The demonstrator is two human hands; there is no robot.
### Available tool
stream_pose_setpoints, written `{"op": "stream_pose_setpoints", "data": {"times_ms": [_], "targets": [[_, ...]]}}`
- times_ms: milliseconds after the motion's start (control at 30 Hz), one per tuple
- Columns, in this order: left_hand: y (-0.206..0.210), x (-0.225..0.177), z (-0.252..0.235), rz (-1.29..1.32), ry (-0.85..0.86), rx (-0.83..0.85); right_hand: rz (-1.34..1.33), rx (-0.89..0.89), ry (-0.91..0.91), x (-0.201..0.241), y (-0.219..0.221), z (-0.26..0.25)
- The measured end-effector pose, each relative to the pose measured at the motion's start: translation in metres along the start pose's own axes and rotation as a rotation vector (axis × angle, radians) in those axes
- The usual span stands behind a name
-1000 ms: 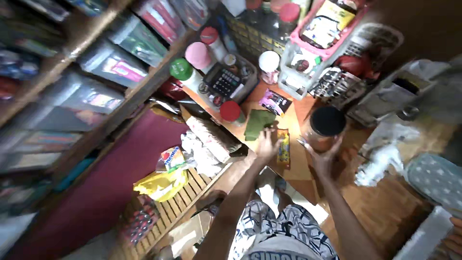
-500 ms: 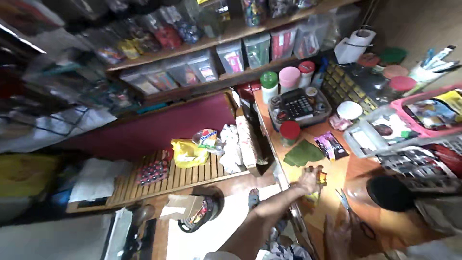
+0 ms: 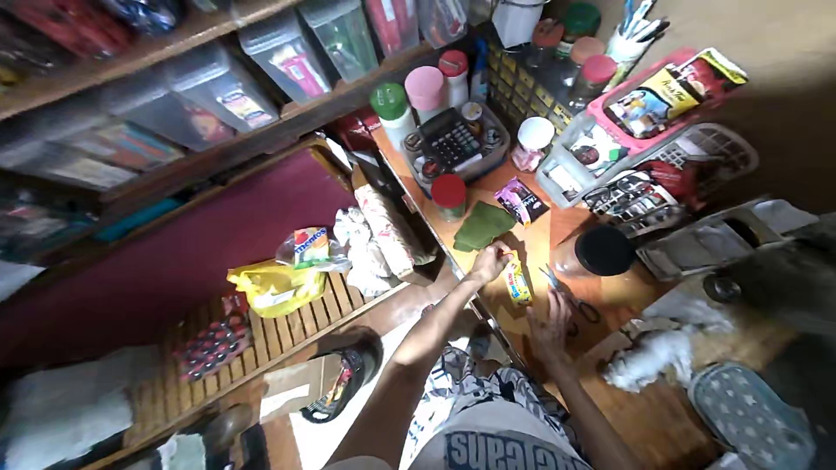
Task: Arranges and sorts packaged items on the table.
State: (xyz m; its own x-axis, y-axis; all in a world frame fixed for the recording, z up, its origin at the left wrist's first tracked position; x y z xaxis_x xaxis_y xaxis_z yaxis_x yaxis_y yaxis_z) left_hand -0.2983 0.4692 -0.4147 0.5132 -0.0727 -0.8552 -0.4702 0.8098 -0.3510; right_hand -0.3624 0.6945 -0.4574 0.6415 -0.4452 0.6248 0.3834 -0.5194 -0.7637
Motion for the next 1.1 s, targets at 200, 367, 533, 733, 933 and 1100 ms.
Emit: {"op": "stream_pose_setpoints", "data": {"times_ms": [200, 367, 533, 733, 933, 1100], "targets": [[-0.053, -0.022, 0.014, -0.094, 0.202, -0.689, -0.049, 0.048, -0.019, 0.032, -0.01, -0.01], [-0.129, -0.027, 0.001, -0.171, 0.128, -0.975, -0.095, -0.034, -0.076, 0.039, -0.027, -0.01], [-0.147, -0.027, -0.024, -0.177, -0.054, -0.745, -0.12, -0.053, -0.115, 0.042, -0.038, -0.011], [-0.145, -0.037, -0.002, -0.277, 0.113, -0.766, -0.101, 0.007, -0.16, 0.038, -0.042, -0.014], [-0.159, -0.05, 0.03, 0.025, 0.192, -0.746, -0.164, 0.044, -0.102, 0.034, -0.039, -0.014], [-0.153, -0.035, 0.017, -0.145, 0.149, -0.669, -0.175, -0.063, -0.036, 0.024, -0.039, -0.01]]}}
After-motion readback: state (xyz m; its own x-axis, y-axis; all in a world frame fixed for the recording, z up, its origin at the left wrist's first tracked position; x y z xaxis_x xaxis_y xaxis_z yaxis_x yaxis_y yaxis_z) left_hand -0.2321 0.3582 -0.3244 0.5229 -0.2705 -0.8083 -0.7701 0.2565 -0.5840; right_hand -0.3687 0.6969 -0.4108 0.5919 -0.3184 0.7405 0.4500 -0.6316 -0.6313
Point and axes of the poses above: each hand's wrist, its own z-axis away from the middle knuckle, its own y-axis out of the palm, x = y × z, the point moved 3 cm from there along -z, towards the middle knuckle, and after that the axes turned 6 degrees about z, right-handed, at the moved point
